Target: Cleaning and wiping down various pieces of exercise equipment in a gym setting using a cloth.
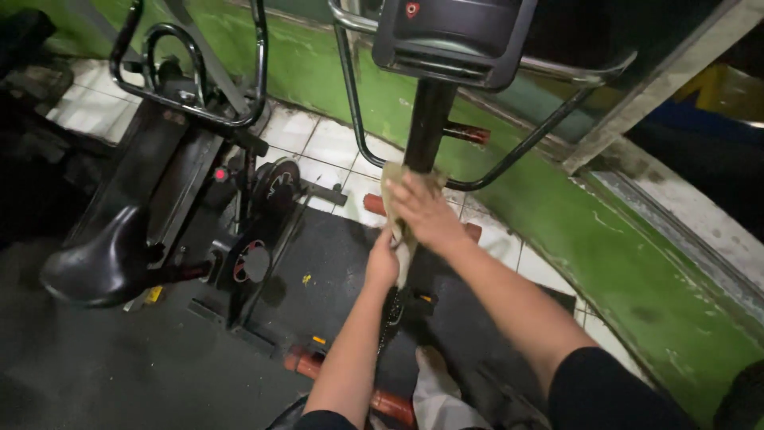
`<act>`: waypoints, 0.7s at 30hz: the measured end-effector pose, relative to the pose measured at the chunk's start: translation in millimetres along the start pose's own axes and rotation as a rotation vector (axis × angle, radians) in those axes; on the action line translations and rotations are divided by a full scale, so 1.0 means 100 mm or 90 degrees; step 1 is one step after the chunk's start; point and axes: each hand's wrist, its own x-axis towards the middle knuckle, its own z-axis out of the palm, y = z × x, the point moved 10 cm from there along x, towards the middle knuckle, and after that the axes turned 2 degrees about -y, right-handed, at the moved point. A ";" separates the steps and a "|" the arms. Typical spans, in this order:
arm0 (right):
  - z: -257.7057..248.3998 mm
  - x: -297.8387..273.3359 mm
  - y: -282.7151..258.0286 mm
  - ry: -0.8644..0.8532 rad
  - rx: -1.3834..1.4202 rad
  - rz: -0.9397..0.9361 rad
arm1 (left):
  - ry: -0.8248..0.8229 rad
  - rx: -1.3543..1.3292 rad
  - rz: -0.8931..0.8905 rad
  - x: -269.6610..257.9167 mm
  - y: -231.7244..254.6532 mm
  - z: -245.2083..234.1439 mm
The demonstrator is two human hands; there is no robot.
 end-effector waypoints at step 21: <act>-3.55 1.09 1.70 0.257 0.015 0.122 | 0.358 0.448 0.593 1.08 4.92 -1.23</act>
